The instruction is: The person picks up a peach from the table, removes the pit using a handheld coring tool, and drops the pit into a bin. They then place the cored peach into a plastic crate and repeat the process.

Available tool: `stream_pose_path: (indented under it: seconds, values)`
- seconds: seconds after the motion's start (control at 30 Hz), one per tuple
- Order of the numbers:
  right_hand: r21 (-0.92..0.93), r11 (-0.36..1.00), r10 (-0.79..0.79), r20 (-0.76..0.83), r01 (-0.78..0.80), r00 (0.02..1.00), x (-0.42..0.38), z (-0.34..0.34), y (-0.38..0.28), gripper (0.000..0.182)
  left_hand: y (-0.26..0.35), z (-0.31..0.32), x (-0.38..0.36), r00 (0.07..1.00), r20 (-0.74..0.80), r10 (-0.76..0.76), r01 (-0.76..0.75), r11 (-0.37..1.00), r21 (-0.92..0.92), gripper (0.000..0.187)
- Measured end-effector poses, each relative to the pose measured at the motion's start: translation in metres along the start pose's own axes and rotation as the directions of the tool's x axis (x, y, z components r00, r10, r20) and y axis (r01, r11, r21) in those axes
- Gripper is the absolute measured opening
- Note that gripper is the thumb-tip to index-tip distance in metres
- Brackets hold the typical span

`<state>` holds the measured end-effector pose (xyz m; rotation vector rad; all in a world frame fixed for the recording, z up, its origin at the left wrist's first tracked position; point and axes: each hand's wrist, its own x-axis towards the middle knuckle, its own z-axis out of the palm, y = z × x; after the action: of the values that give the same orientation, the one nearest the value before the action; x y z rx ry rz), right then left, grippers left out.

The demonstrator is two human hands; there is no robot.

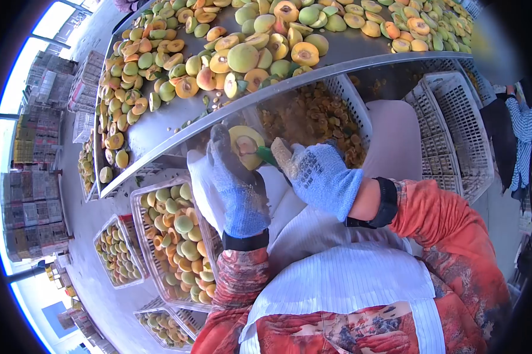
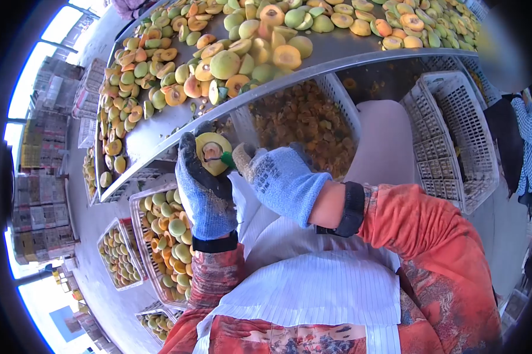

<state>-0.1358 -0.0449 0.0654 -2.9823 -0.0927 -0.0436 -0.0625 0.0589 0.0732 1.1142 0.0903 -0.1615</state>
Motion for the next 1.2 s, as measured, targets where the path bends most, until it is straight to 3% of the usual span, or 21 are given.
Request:
stream_pose_path:
  seconds: [0.03, 0.07, 0.17, 0.27, 0.33, 0.37, 0.4, 0.47, 0.53, 0.6, 0.63, 0.73, 0.77, 0.8, 0.83, 0.87, 0.93, 1.0, 1.1, 1.13, 1.2]
  values:
    - [0.177, 0.984, 0.003, -0.005, -0.002, 1.0, -0.003, -0.006, -0.004, 0.051, -0.003, -0.008, 0.003, 0.942, 0.144, 0.304, -0.336, 0.866, 0.371, 0.031]
    - [0.341, 0.94, 0.001, -0.015, 0.004, 1.0, -0.003, -0.011, -0.007, 0.05, -0.006, -0.015, 0.007, 0.779, 0.38, 0.499, -0.617, 0.5, 0.607, 0.031]
    - [0.526, 0.85, 0.061, -0.043, -0.03, 0.997, -0.006, -0.003, -0.021, 0.047, 0.022, 0.012, -0.01, 0.929, 0.157, 0.336, -0.369, 0.793, 0.485, 0.03]
    - [0.673, 0.738, 0.086, -0.153, 0.04, 0.984, -0.001, -0.012, -0.02, 0.042, 0.004, -0.011, 0.012, 0.813, 0.278, 0.511, -0.581, 0.684, 0.441, 0.033]
    - [0.855, 0.316, -0.015, 0.438, -0.411, 0.899, 0.008, -0.051, -0.012, 0.042, 0.016, -0.019, 0.019, 0.801, 0.384, 0.46, -0.599, 0.603, 0.527, 0.029]
    - [0.944, 0.281, -0.049, 0.193, -0.172, 0.98, 0.009, -0.024, -0.009, 0.039, 0.01, -0.031, 0.031, 0.777, 0.436, 0.454, -0.629, 0.554, 0.545, 0.028]
    - [0.945, 0.281, -0.05, 0.19, -0.168, 0.981, 0.011, -0.031, -0.008, 0.039, 0.008, -0.037, 0.039, 0.751, 0.486, 0.447, -0.661, 0.502, 0.559, 0.027]
    - [0.861, 0.07, -0.154, 0.507, -0.503, 0.848, 0.015, -0.048, -0.006, 0.037, 0.006, -0.042, 0.041, 0.778, 0.472, 0.415, -0.629, 0.516, 0.581, 0.024]
    - [0.843, 0.08, -0.167, 0.538, -0.532, 0.826, 0.019, -0.034, -0.006, 0.038, 0.004, -0.045, 0.043, 0.806, 0.451, 0.382, -0.592, 0.534, 0.604, 0.024]
    - [0.854, 0.383, -0.032, 0.392, -0.352, 0.919, 0.017, -0.03, -0.007, 0.034, -0.001, -0.053, 0.049, 0.78, 0.574, 0.251, -0.626, 0.302, 0.719, 0.025]
    - [0.855, 0.381, -0.031, 0.393, -0.353, 0.919, 0.018, -0.031, -0.007, 0.034, -0.004, -0.054, 0.051, 0.887, 0.449, 0.105, -0.42, 0.585, 0.694, 0.024]
    - [0.851, 0.24, -0.101, 0.5, -0.466, 0.86, 0.021, -0.03, -0.001, 0.031, -0.01, -0.047, 0.047, 0.838, 0.399, 0.373, -0.546, 0.574, 0.61, 0.023]
    - [0.886, 0.095, -0.192, 0.464, -0.454, 0.865, 0.022, -0.025, 0.001, 0.031, 0.004, -0.032, 0.043, 0.635, 0.578, 0.513, -0.77, 0.364, 0.523, 0.024]
    - [0.895, -0.057, -0.275, 0.412, -0.443, 0.868, 0.023, -0.017, 0.003, 0.032, 0.011, -0.026, 0.039, 0.636, 0.578, 0.512, -0.77, 0.364, 0.525, 0.024]
    - [0.862, -0.201, -0.321, 0.39, -0.465, 0.863, 0.024, -0.006, 0.007, 0.036, 0.017, -0.022, 0.034, 0.816, 0.454, 0.358, -0.572, 0.612, 0.546, 0.025]
    - [0.862, -0.203, -0.322, 0.389, -0.464, 0.863, 0.024, -0.012, 0.008, 0.036, 0.02, -0.02, 0.032, 0.931, 0.332, 0.151, -0.315, 0.793, 0.521, 0.026]
    - [0.846, 0.104, -0.174, 0.533, -0.522, 0.828, 0.022, -0.031, 0.011, 0.035, 0.001, -0.027, 0.044, 0.894, 0.378, 0.242, -0.436, 0.667, 0.604, 0.027]
    - [0.831, 0.187, -0.116, 0.549, -0.525, 0.828, 0.018, -0.03, 0.016, 0.037, -0.005, -0.021, 0.044, 0.95, 0.312, -0.008, -0.18, 0.803, 0.568, 0.03]
    - [0.778, -0.211, -0.263, 0.537, -0.591, 0.801, 0.012, -0.023, 0.024, 0.037, 0.003, -0.012, 0.043, 0.898, 0.434, 0.07, -0.381, 0.614, 0.691, 0.026]
    - [0.776, -0.217, -0.267, 0.537, -0.592, 0.801, 0.01, -0.022, 0.027, 0.037, 0.002, -0.001, 0.041, 0.952, 0.304, 0.039, -0.229, 0.748, 0.623, 0.028]
    - [0.698, -0.502, -0.307, 0.408, -0.51, 0.86, 0.004, -0.02, 0.034, 0.038, 0.004, 0.011, 0.051, 0.888, 0.459, -0.018, -0.22, 0.861, 0.459, 0.032]
